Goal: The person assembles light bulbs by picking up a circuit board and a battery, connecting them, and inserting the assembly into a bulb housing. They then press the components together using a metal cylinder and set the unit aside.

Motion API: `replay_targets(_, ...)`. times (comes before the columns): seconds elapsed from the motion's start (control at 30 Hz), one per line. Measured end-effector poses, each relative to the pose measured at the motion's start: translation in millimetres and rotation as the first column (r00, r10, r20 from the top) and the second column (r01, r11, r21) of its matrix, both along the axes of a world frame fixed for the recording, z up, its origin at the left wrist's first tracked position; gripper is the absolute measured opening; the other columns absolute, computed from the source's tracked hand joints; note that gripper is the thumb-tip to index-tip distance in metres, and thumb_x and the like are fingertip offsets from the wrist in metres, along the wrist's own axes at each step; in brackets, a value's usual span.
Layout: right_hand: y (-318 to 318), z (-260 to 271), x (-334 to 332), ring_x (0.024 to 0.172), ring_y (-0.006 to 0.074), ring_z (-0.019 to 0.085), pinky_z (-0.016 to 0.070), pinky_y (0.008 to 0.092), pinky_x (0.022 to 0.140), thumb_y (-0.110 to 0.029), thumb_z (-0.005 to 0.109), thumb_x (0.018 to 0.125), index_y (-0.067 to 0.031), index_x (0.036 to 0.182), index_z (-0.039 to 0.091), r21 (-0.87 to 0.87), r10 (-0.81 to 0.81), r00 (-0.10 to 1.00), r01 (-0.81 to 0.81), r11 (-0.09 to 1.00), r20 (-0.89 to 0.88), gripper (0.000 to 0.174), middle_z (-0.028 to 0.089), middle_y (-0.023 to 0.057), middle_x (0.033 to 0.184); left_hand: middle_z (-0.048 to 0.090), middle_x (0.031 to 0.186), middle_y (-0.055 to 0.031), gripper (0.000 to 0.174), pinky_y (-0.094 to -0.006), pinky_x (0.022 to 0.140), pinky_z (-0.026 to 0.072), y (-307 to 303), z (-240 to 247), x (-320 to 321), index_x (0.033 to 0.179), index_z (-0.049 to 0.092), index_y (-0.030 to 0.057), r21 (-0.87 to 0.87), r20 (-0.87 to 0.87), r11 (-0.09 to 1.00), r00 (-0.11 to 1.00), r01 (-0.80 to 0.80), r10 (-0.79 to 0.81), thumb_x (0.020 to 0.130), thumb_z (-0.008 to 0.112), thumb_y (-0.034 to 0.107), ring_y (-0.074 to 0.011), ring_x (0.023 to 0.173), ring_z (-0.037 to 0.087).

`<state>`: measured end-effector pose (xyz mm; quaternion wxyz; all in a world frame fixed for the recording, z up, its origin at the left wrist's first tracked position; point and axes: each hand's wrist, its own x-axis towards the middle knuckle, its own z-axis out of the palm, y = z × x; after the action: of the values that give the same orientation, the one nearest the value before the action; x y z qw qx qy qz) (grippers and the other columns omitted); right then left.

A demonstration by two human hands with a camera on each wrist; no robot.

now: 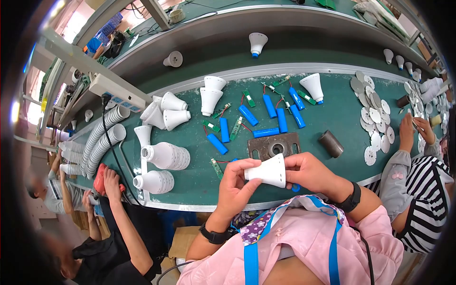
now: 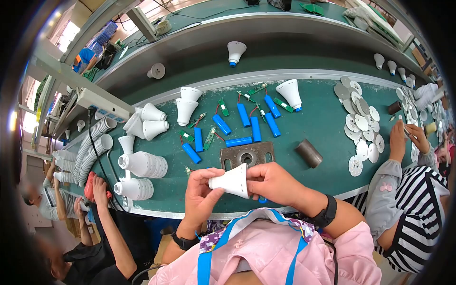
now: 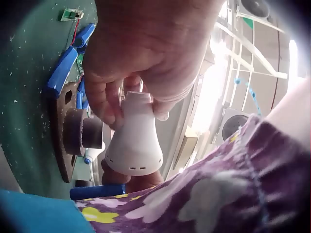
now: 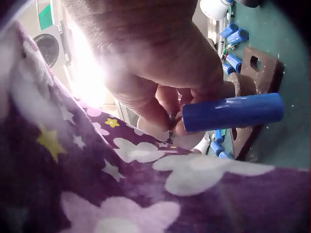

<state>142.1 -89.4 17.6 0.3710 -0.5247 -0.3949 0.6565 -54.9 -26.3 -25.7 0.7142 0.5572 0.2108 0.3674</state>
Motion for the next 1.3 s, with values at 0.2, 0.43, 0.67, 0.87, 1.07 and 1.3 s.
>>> replay_targets(0.2, 0, -4, 1, 0.061, 0.0068, 0.054, 0.0451, 0.0197, 0.054, -0.012, 0.056, 0.082, -0.0013, 0.105, 0.06, -0.131, -0.135, 0.965, 0.107, 0.985, -0.226, 0.025, 0.062, 0.0029, 0.08, 0.037, 0.126, -0.0134, 0.056, -0.0297, 0.086, 0.0426, 1, 17, 2, 0.122, 0.043, 0.0026, 0.284, -0.183, 0.959, 0.98, -0.019, 0.073, 0.071, 0.066, -0.002, -0.0186, 0.104, 0.049)
replay_targets(0.43, -1, 3, 1, 0.061, 0.0064, 0.054, 0.0442, 0.0201, 0.054, -0.012, 0.056, 0.084, -0.0012, 0.104, 0.06, -0.058, -0.077, 0.996, 0.075, 0.995, -0.044, 0.024, 0.062, 0.0026, 0.08, 0.049, 0.117, -0.0103, 0.053, -0.0265, 0.085, 0.044, 4, 27, -4, 0.126, 0.042, 0.002, -0.403, -0.322, 0.915, 0.935, 0.009, -0.15, 0.076, 0.062, -0.002, -0.0171, 0.101, 0.053)
replay_targets(0.67, 0, -3, 3, 0.063, 0.0062, 0.053, 0.0432, 0.0197, 0.054, -0.013, 0.055, 0.085, -0.0012, 0.103, 0.061, -0.109, -0.093, 0.978, 0.073, 0.991, -0.189, 0.023, 0.062, 0.0022, 0.08, 0.05, 0.106, -0.0087, 0.045, -0.022, 0.066, 0.0474, 1, 22, 0, 0.12, 0.046, -0.0019, -0.012, -0.216, 0.999, 0.975, 0.048, -0.05, 0.077, 0.056, -0.008, -0.0134, 0.082, 0.057)
replay_targets(0.87, -3, -4, 4, 0.063, 0.0064, 0.053, 0.0435, 0.0203, 0.055, -0.013, 0.056, 0.085, -0.0004, 0.102, 0.061, -0.146, -0.114, 0.964, 0.08, 0.986, -0.242, 0.022, 0.062, 0.0024, 0.081, 0.05, 0.106, -0.0084, 0.041, -0.0217, 0.064, 0.0473, 1, 26, -1, 0.117, 0.048, -0.0028, -0.095, -0.226, 0.992, 0.968, 0.086, -0.106, 0.077, 0.057, -0.005, -0.0135, 0.08, 0.058)
replay_targets(1.07, -6, -4, 5, 0.065, 0.0071, 0.053, 0.0436, 0.0211, 0.058, -0.013, 0.056, 0.085, 0.0008, 0.102, 0.06, -0.149, -0.143, 0.952, 0.106, 0.983, -0.269, 0.022, 0.061, 0.0025, 0.08, 0.05, 0.105, -0.008, 0.041, -0.0211, 0.062, 0.0471, 1, 28, 0, 0.117, 0.048, -0.0026, -0.074, -0.271, 0.992, 0.956, 0.1, -0.116, 0.077, 0.057, -0.004, -0.0128, 0.078, 0.058)
replay_targets(1.3, -6, 5, 5, 0.067, 0.0067, 0.052, 0.0436, 0.021, 0.06, -0.013, 0.055, 0.086, 0.0007, 0.103, 0.06, -0.101, -0.093, 0.979, 0.076, 0.992, -0.182, 0.023, 0.061, 0.0024, 0.082, 0.05, 0.104, -0.0073, 0.04, -0.0206, 0.062, 0.0467, 2, 33, 2, 0.116, 0.049, -0.0029, -0.05, -0.304, 0.995, 0.947, 0.091, -0.102, 0.077, 0.057, -0.004, -0.0123, 0.077, 0.058)
